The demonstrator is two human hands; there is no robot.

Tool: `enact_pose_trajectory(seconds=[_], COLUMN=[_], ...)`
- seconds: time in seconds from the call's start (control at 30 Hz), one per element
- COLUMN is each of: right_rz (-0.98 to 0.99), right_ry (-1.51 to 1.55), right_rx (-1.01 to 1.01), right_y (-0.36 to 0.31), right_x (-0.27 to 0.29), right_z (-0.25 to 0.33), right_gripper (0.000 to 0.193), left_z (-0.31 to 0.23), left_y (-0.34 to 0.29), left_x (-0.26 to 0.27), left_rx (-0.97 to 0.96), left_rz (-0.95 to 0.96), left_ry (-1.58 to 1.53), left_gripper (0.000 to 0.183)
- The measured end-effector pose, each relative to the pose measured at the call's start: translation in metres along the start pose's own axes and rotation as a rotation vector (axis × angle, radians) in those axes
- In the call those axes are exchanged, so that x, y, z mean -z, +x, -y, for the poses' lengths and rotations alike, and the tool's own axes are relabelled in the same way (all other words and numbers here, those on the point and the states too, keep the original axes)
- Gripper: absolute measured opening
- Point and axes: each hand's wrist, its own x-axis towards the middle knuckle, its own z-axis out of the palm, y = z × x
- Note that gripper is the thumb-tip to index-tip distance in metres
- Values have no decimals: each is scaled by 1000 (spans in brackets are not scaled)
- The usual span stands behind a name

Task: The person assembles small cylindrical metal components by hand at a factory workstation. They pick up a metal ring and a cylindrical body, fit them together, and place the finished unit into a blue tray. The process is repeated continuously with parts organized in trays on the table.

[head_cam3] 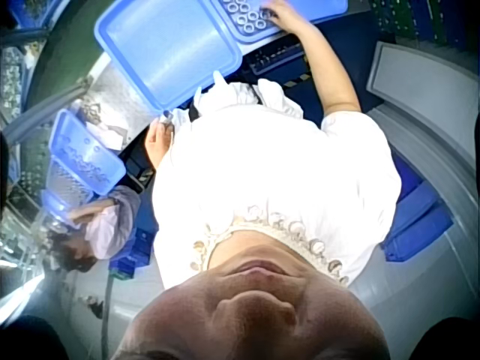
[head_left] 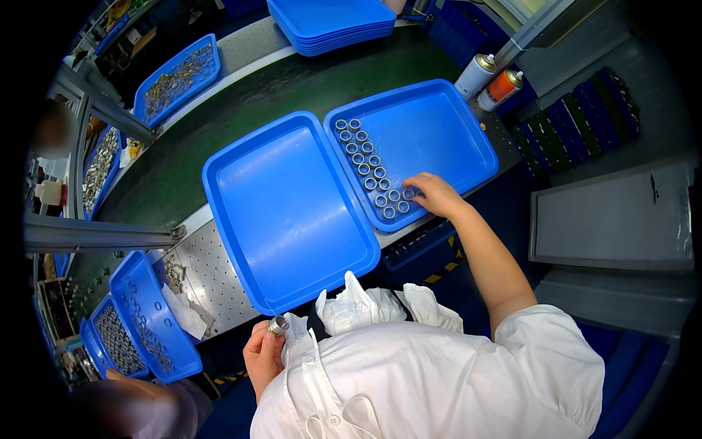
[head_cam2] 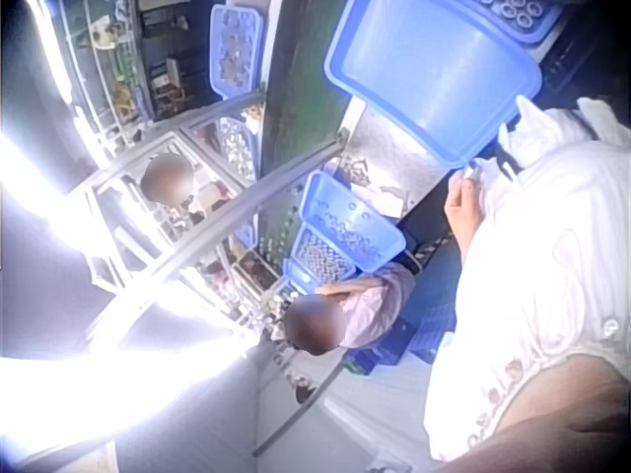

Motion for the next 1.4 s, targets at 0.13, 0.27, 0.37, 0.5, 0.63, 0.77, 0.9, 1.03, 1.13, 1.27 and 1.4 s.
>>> enact_pose_trajectory(seconds=[0.13, 0.27, 0.37, 0.5, 0.63, 0.77, 0.9, 1.03, 1.13, 1.27, 1.4], right_rz=[-14, -1, 9, -74, -252, -315, -327, -226, -20, 255, 354], right_ry=[-10, -10, -26, 47, 158, 209, 292, 488, 730, 1082, 1236], right_rx=[9, -6, -22, -37, -76, -85, -7, 115, 321, 511, 506], right_y=[-1, -1, -2, -5, -13, -16, -17, -23, -30, -38, -42], right_x=[3, 3, 6, 16, 31, 33, 30, 21, 18, 26, 31], right_z=[5, 4, 7, 7, 3, -2, 19, 93, 163, 232, 261], right_gripper=[36, 38, 38, 37, 32, 27, 24, 18, 16, 17, 15], left_z=[-1, -1, -2, -5, -9, -9, -19, -40, -60, -78, -95], left_y=[0, 1, 2, 1, 3, 4, 4, 13, 8, -2, -10], left_x=[-2, -1, -2, -4, -7, -5, -15, -24, -35, -52, -51], left_rx=[0, 6, 10, 7, 18, 23, -57, -221, -373, -667, -879], left_rz=[-6, 12, 16, 14, 22, 36, -10, 9, 61, 41, -3], left_ry=[0, 9, 7, 21, 53, 64, 66, 219, 271, 327, 601], left_gripper=[15, 15, 14, 14, 13, 13, 12, 15, 11, 11, 12])
